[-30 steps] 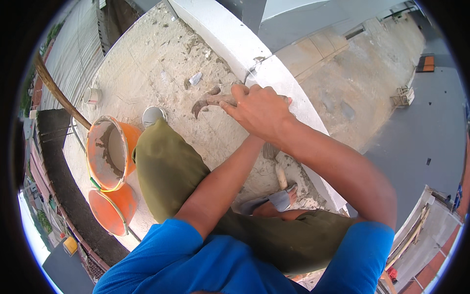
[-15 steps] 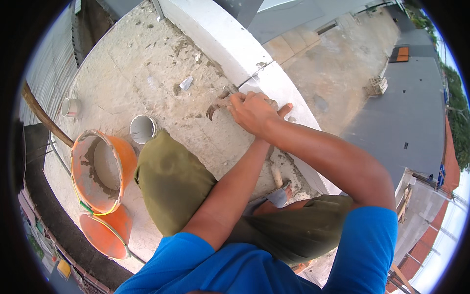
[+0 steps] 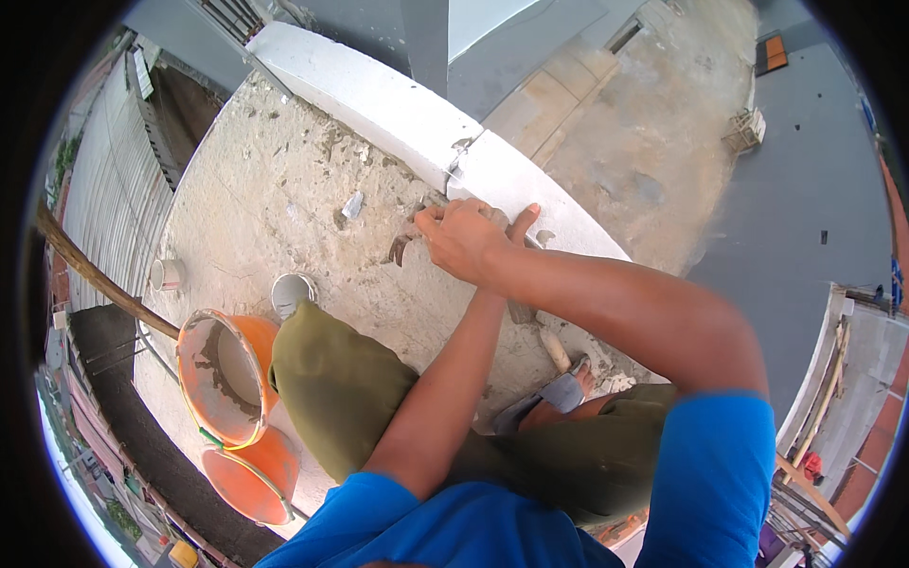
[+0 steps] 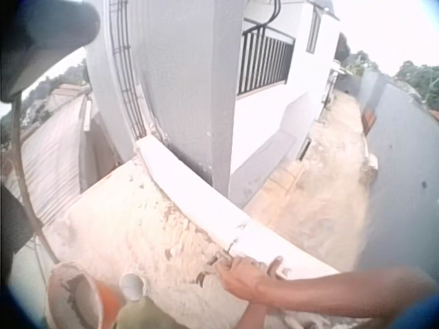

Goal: The person places white rectangular tiles onto a concrete ledge, applies cement mortar from a bucket using a trowel, and taps the tiles with a hammer to secure them. The person repeatedly scoops mortar, spreads it, and adjusts tiles along the ledge.

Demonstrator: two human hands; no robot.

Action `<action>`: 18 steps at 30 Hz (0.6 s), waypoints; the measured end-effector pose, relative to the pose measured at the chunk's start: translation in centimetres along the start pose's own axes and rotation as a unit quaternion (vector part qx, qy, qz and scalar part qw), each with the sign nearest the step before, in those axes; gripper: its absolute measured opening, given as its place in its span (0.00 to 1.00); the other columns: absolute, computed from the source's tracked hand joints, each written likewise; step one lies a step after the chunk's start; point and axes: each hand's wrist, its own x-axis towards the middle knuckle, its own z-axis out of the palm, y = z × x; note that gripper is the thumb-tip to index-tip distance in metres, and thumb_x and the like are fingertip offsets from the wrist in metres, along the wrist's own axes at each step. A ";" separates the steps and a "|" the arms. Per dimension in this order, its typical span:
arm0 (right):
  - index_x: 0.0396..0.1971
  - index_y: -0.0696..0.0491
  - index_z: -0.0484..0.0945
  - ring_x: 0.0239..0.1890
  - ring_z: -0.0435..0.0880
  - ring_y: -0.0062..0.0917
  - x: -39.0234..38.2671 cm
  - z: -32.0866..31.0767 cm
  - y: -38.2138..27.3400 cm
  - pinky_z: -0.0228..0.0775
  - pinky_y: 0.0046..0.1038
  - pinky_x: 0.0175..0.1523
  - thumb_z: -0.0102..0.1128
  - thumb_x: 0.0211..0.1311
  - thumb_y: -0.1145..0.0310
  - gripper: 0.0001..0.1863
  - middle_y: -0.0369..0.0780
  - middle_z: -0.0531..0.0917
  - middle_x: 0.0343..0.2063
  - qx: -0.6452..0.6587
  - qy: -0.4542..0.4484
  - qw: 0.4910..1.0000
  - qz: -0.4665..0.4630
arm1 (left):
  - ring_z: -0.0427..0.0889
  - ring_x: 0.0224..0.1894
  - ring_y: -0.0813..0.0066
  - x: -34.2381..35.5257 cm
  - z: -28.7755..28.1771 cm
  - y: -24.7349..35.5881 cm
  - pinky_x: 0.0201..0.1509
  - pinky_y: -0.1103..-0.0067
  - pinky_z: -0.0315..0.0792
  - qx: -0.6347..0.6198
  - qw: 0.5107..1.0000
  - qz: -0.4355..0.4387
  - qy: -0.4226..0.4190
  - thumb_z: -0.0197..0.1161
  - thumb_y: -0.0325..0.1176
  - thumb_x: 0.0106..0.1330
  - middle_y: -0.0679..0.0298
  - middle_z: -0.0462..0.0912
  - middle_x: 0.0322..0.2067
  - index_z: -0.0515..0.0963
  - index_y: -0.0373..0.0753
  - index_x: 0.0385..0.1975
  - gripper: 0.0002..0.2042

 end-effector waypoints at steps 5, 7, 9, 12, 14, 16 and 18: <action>0.50 0.57 0.88 0.42 0.83 0.35 -0.1 -0.4 -0.6 0.81 0.37 0.38 0.70 0.63 0.65 0.18 0.46 0.74 0.55 -0.040 -0.049 0.998 0.030 | 0.77 0.51 0.61 -0.6 -0.2 1.2 0.58 0.67 0.74 0.006 0.996 0.062 0.061 0.83 0.56 0.61 0.56 0.80 0.46 0.78 0.31 0.49 0.34; 0.50 0.57 0.89 0.43 0.83 0.36 -0.6 0.3 -0.7 0.81 0.37 0.39 0.71 0.62 0.65 0.18 0.47 0.75 0.56 -0.009 -0.034 0.998 0.048 | 0.78 0.52 0.61 -0.3 -0.4 -0.1 0.58 0.67 0.73 0.111 0.987 0.089 0.072 0.83 0.57 0.61 0.56 0.80 0.48 0.78 0.32 0.49 0.34; 0.49 0.57 0.89 0.43 0.83 0.37 -1.2 0.3 -0.2 0.82 0.37 0.39 0.72 0.61 0.65 0.18 0.48 0.76 0.57 0.036 -0.025 0.997 0.062 | 0.78 0.51 0.63 0.1 -0.3 -1.2 0.58 0.68 0.74 0.112 0.977 0.158 0.094 0.80 0.55 0.65 0.58 0.80 0.49 0.79 0.34 0.50 0.30; 0.47 0.57 0.89 0.41 0.85 0.38 1.0 0.9 -1.2 0.83 0.39 0.41 0.72 0.60 0.65 0.17 0.46 0.78 0.54 -0.065 -0.046 0.996 0.038 | 0.78 0.51 0.65 0.8 -0.7 -2.4 0.58 0.70 0.74 0.103 0.982 0.146 0.061 0.77 0.51 0.70 0.59 0.80 0.50 0.79 0.36 0.52 0.25; 0.53 0.58 0.87 0.41 0.87 0.40 0.6 2.1 -1.4 0.84 0.41 0.42 0.70 0.62 0.65 0.21 0.48 0.79 0.53 -0.072 0.030 0.990 0.114 | 0.79 0.52 0.66 1.5 -1.1 -2.4 0.57 0.70 0.74 0.084 0.992 0.097 0.019 0.75 0.49 0.73 0.59 0.80 0.51 0.79 0.37 0.53 0.23; 0.60 0.55 0.83 0.42 0.89 0.42 0.1 3.2 -0.6 0.84 0.43 0.43 0.67 0.65 0.65 0.24 0.49 0.80 0.52 0.131 0.068 0.976 0.162 | 0.79 0.52 0.67 2.1 -1.3 -2.6 0.57 0.71 0.74 0.062 0.997 0.044 -0.023 0.73 0.47 0.75 0.60 0.80 0.52 0.79 0.38 0.55 0.20; 0.67 0.49 0.79 0.43 0.91 0.44 -1.8 -0.6 4.2 0.85 0.44 0.44 0.63 0.69 0.65 0.27 0.50 0.80 0.52 0.519 0.081 0.840 0.135 | 0.80 0.53 0.68 3.8 -3.3 -2.9 0.58 0.72 0.75 0.060 0.993 0.063 -0.081 0.69 0.44 0.79 0.61 0.80 0.52 0.78 0.39 0.57 0.18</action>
